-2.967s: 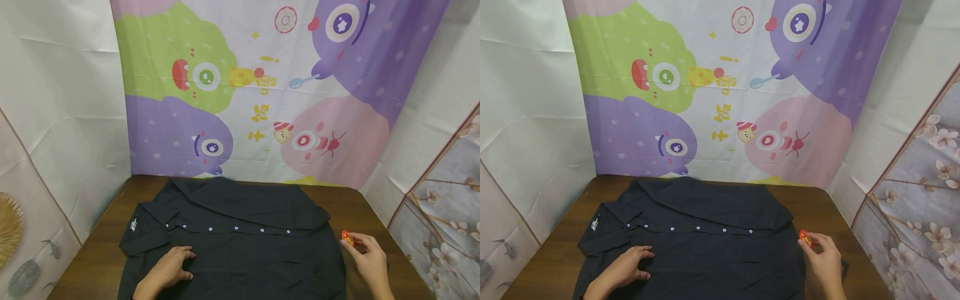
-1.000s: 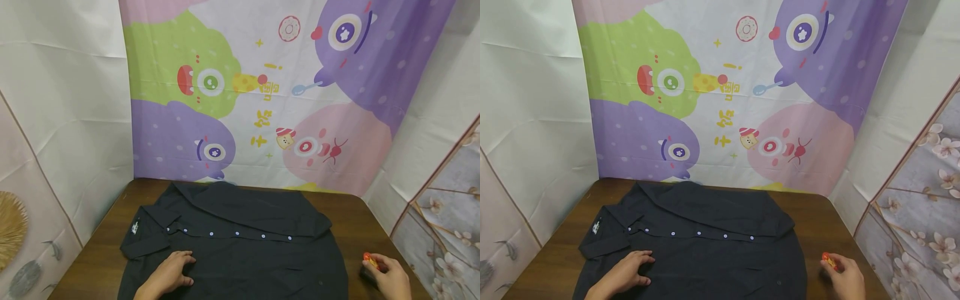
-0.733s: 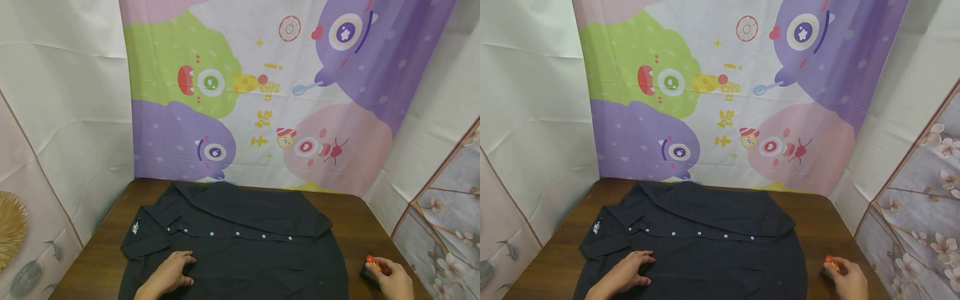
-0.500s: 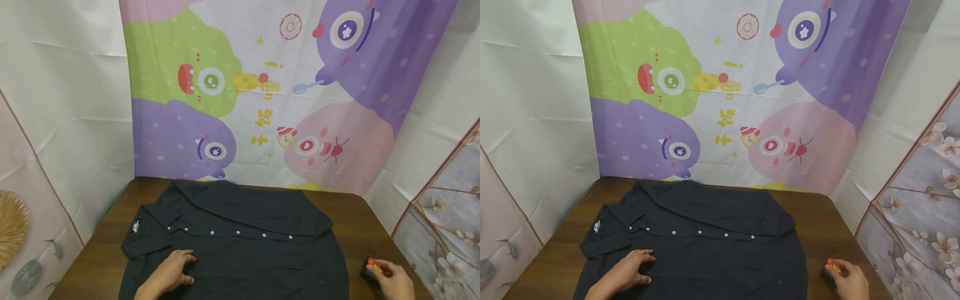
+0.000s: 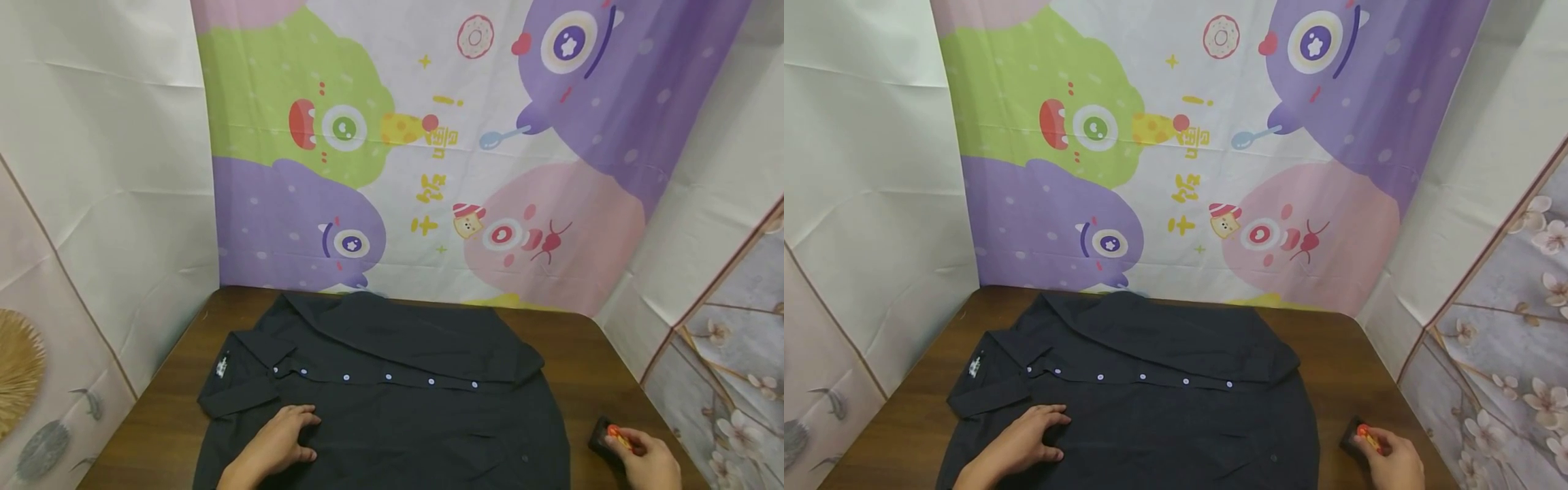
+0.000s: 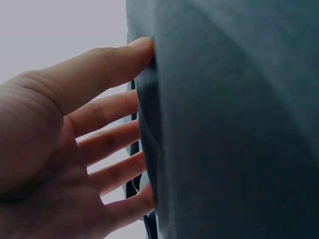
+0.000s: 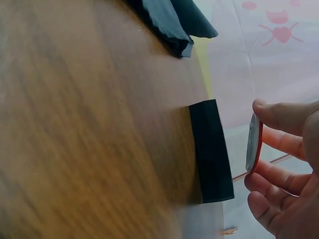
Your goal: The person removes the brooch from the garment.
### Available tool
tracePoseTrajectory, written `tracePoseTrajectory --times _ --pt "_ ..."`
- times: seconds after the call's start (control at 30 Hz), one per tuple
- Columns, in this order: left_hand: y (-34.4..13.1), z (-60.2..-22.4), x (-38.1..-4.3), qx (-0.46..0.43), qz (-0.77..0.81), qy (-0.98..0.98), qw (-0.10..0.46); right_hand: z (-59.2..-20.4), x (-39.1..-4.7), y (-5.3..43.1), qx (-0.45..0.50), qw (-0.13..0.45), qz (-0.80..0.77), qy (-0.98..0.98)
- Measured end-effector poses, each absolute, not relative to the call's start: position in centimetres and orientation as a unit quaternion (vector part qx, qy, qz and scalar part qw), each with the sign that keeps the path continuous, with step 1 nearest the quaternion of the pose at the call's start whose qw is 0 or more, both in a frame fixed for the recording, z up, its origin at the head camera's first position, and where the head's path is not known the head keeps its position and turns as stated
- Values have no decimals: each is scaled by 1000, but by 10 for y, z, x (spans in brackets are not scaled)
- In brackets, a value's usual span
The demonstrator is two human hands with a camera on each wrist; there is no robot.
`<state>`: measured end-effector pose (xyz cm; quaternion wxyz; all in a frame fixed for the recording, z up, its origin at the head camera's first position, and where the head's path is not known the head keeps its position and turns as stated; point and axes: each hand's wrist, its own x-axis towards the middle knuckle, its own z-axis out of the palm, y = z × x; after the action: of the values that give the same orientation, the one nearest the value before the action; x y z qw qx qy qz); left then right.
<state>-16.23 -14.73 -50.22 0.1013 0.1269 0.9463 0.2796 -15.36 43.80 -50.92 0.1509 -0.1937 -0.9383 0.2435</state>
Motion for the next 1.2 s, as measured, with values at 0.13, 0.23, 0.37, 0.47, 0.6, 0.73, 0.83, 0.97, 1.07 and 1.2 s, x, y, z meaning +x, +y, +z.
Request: tracePoseTrajectory --times 0.13,0.23,0.37,0.47,0.6,0.73,0.83,0.97,1.07,1.2 --pt "-148 -502 -163 126 279 946 103 -511 -152 438 -196 153 245 -937" --pt "-148 -501 -164 125 278 947 105 -511 -152 437 -190 154 239 -940" --pt "-149 -501 -164 127 276 946 110 -512 -152 438 -185 140 232 -945" --pt "-149 -501 -166 128 274 946 116 -513 -154 440 -185 127 231 -947" --pt "-149 -501 -167 129 274 946 119 -514 -156 443 -178 116 227 -950" --pt "-149 -501 -167 132 274 946 115 -514 -157 448 -162 91 219 -958" --pt "-149 -502 -166 134 274 946 113 -513 -157 451 -149 64 211 -964" --pt "-150 -503 -166 138 275 944 115 -515 -157 455 -144 32 204 -968" --pt "-150 -504 -165 142 277 944 114 -516 -156 455 -149 23 201 -968" --pt "-150 -503 -164 148 278 942 112 -518 -156 454 -157 26 203 -966"
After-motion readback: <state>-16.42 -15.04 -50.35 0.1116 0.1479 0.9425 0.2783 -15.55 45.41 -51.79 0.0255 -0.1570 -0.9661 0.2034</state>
